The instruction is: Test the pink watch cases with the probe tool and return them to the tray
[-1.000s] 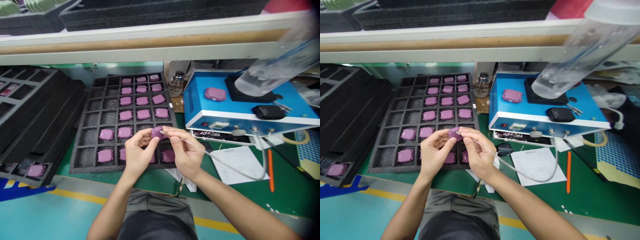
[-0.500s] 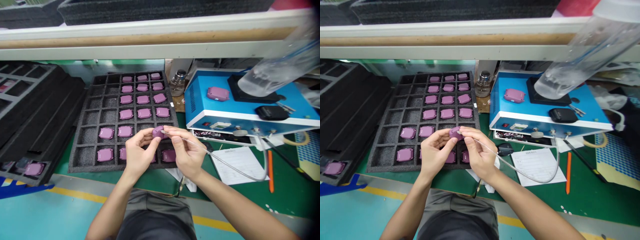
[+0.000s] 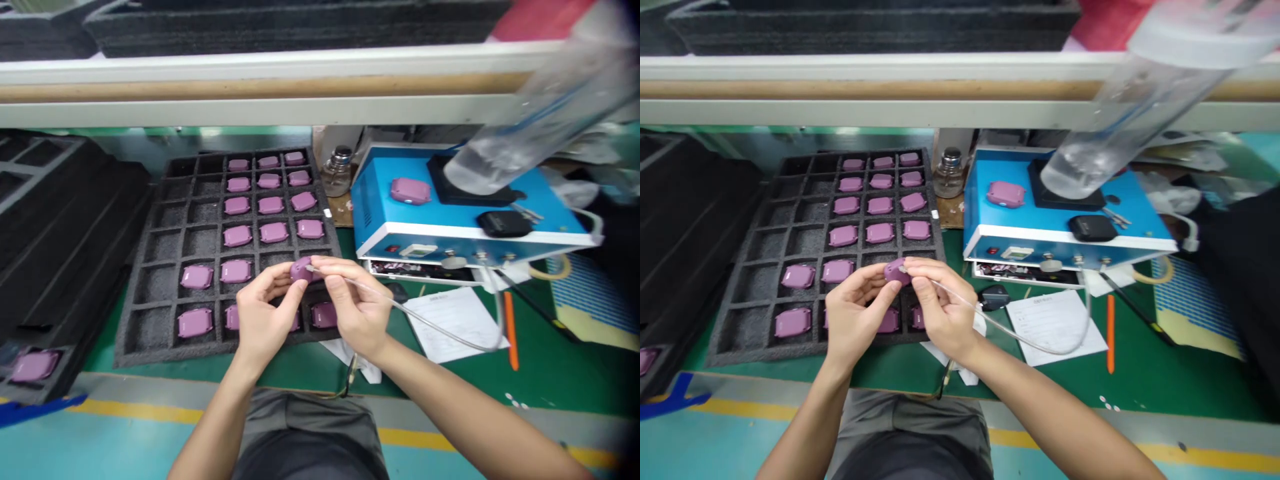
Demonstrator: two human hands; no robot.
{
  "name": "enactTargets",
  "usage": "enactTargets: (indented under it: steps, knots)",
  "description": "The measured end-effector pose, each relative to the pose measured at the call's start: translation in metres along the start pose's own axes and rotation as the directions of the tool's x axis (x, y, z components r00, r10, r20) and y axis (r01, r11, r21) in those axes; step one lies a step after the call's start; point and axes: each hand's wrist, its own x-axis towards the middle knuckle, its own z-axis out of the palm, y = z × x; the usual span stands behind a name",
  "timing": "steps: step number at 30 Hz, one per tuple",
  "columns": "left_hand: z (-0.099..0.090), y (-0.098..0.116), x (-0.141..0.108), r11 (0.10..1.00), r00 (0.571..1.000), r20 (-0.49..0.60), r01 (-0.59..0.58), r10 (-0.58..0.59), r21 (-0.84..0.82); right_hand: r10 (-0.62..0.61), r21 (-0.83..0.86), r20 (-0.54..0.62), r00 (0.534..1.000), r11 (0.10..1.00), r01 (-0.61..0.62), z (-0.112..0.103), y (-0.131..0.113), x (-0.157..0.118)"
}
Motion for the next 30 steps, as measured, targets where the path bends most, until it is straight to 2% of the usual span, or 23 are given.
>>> enactTargets:
  steps: [19, 30]
  knots:
    - [0.005, -0.003, 0.012, 0.997, 0.987, -0.151, -0.043, 0.052, 0.067, -0.013, 0.070, 0.011, 1.000, 0.997, 0.012, 0.003, 0.004, 0.019]
    - [0.005, -0.004, 0.013, 0.994, 0.986, -0.148, -0.062, 0.074, 0.085, -0.030, 0.063, 0.024, 0.999, 0.998, 0.028, 0.002, 0.007, 0.019]
